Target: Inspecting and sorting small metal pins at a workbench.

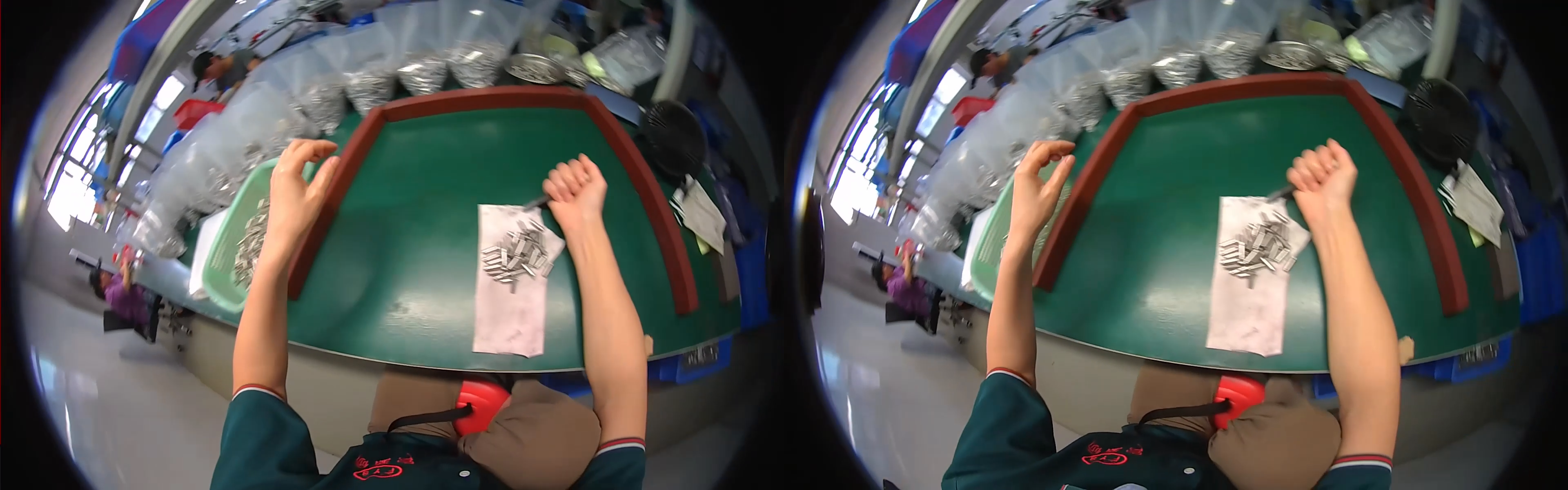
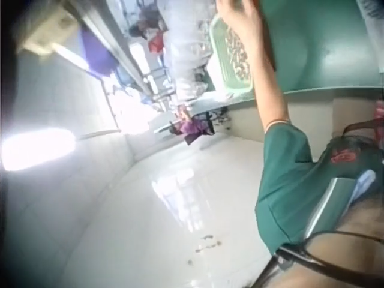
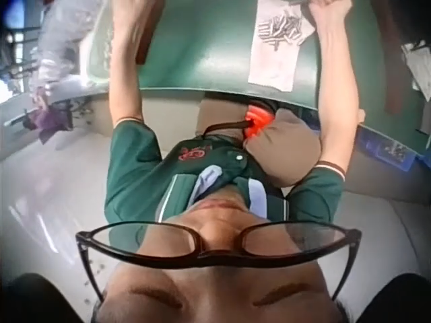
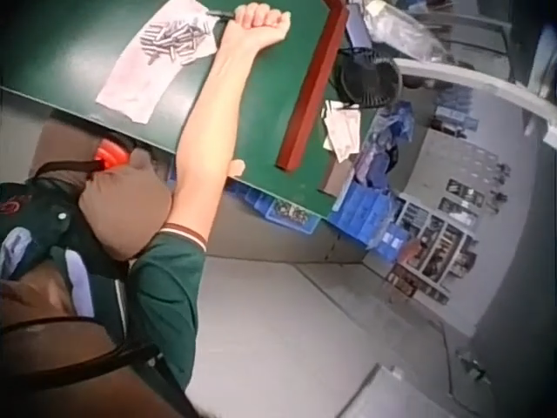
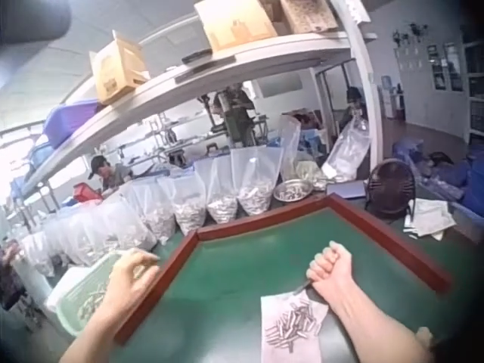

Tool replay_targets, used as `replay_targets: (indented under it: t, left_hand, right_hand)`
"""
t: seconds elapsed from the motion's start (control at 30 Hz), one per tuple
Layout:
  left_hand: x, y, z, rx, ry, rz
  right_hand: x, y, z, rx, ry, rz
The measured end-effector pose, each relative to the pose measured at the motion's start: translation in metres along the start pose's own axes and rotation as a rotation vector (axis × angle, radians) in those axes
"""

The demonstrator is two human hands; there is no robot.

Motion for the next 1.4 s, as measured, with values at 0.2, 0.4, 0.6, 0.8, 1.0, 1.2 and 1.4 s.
replay_targets:
  t: [0.2,0.4,0.6,0.8,1.0,1.2,1.4]
  left_hand:
    - [-0.106,-0.022,-0.093,-0.066,-0.364,0.47]
    - [-0.153,-0.03,-0.136,-0.258,-0.319,0.551]
    - [-0.176,-0.031,-0.159,-0.662,-0.103,0.563]
    - [-0.182,-0.029,-0.162,-0.765,-0.022,0.624]
    - [-0.165,-0.019,-0.141,-0.212,-0.494,0.704]
    - [-0.169,-0.047,-0.08,0.633,-1.24,0.685]
    - [-0.164,-0.061,-0.065,0.848,-1.622,0.661]
  right_hand:
    - [0.001,0.004,-0.004,-0.015,0.032,-0.014]
    - [0.006,0.001,0.023,0.165,0.038,-0.122]
    - [0.01,0.003,0.024,0.167,0.063,-0.156]
    - [0.01,0.002,0.024,0.161,0.086,-0.177]
    - [0.013,0.005,0.024,0.143,0.082,-0.154]
    - [0.011,0.004,0.023,0.14,0.032,-0.148]
    - [0.013,0.005,0.024,0.14,0.018,-0.123]
Point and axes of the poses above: each hand's wrist, its own y-axis towards the middle knuckle, its own x-axis out of the back of the hand, z = x × y, the point moved 4 cm from there along y, towards the middle knuckle, and after that the axes turned 6 degrees about x, right-handed, at the moved point
